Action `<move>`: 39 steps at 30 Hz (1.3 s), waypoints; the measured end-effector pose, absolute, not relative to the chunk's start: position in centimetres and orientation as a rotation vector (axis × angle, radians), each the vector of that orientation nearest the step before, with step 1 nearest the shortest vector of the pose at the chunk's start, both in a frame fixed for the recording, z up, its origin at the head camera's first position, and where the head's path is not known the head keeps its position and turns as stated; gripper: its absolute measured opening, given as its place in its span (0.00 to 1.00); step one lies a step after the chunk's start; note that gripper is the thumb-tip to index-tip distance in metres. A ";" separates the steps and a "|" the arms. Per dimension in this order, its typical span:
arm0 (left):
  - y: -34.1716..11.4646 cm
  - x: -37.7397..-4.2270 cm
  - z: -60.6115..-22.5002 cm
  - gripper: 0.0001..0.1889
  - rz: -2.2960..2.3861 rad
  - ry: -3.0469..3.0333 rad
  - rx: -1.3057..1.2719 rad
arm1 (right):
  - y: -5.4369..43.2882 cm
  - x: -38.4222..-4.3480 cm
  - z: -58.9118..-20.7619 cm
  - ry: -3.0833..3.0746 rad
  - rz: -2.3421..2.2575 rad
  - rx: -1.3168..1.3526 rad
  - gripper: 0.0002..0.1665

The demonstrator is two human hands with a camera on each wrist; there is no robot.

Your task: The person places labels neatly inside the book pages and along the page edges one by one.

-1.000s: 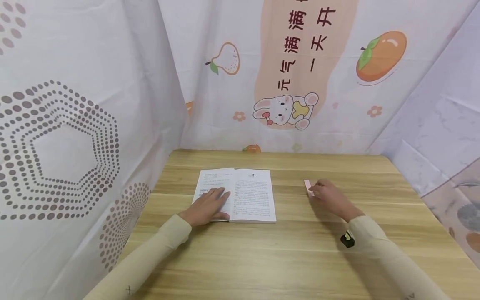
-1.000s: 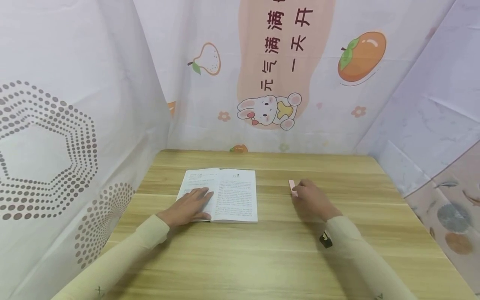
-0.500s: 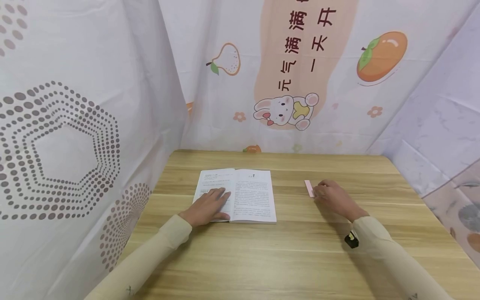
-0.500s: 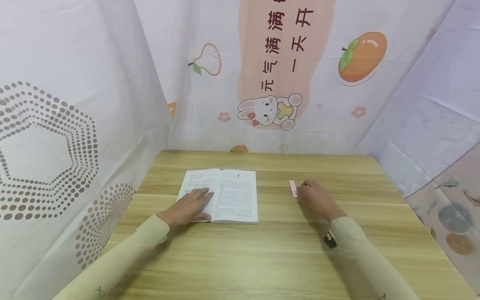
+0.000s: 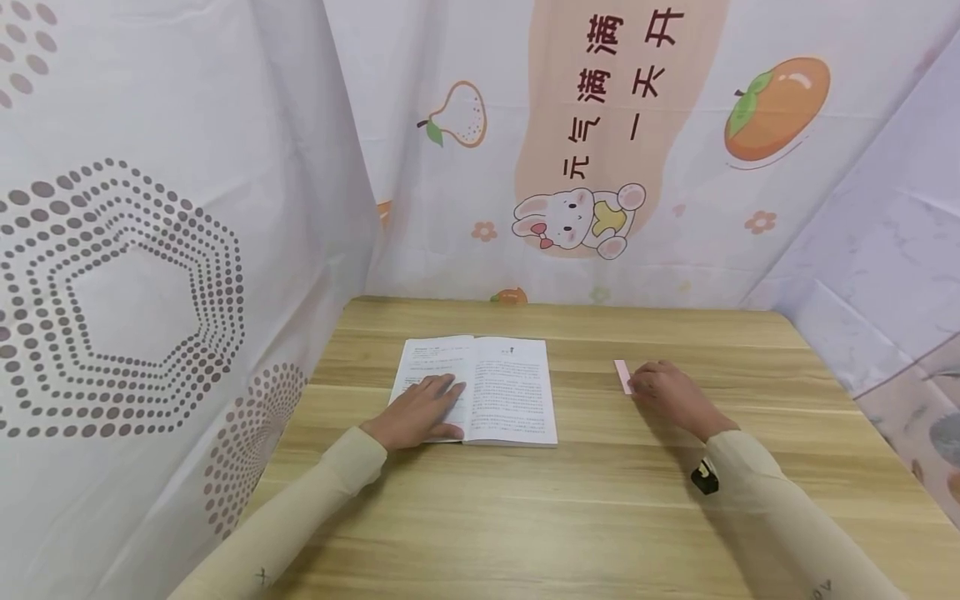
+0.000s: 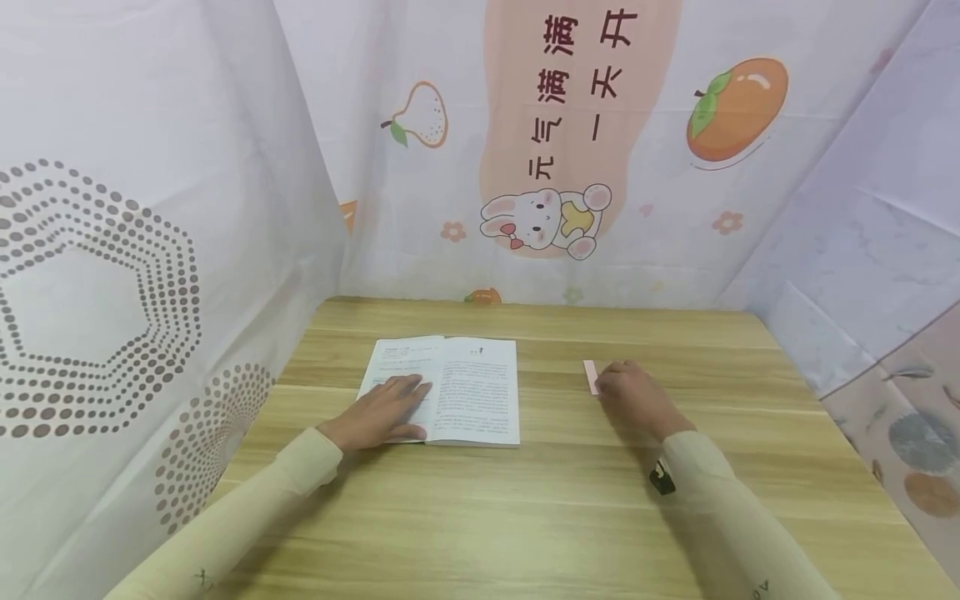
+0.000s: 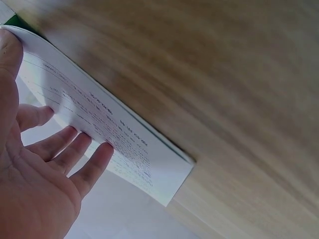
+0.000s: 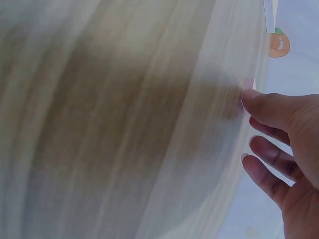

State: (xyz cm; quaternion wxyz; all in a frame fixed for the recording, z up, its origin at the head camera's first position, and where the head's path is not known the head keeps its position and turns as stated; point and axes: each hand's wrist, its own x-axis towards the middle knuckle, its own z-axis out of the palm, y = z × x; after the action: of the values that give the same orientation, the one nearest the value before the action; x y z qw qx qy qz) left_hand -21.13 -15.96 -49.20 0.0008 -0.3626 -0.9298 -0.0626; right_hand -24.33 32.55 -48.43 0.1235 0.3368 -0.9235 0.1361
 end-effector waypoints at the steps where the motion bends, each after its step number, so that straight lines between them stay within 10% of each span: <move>1: -16.0 -21.2 -49.2 0.48 -0.193 -2.918 -1.139 | 32.6 -24.4 -48.4 -2.695 0.396 0.989 0.08; 39: -15.5 -21.1 -48.5 0.48 -0.196 -2.945 -1.120 | 32.1 -25.6 -47.6 -2.785 0.377 1.000 0.07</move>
State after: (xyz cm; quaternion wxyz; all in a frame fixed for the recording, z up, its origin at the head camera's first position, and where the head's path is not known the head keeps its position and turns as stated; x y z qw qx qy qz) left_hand -21.13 -15.52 -48.52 -0.0076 -0.3548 -0.9329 -0.0622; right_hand -25.60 32.12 -47.59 0.0794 0.3342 -0.9307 0.1259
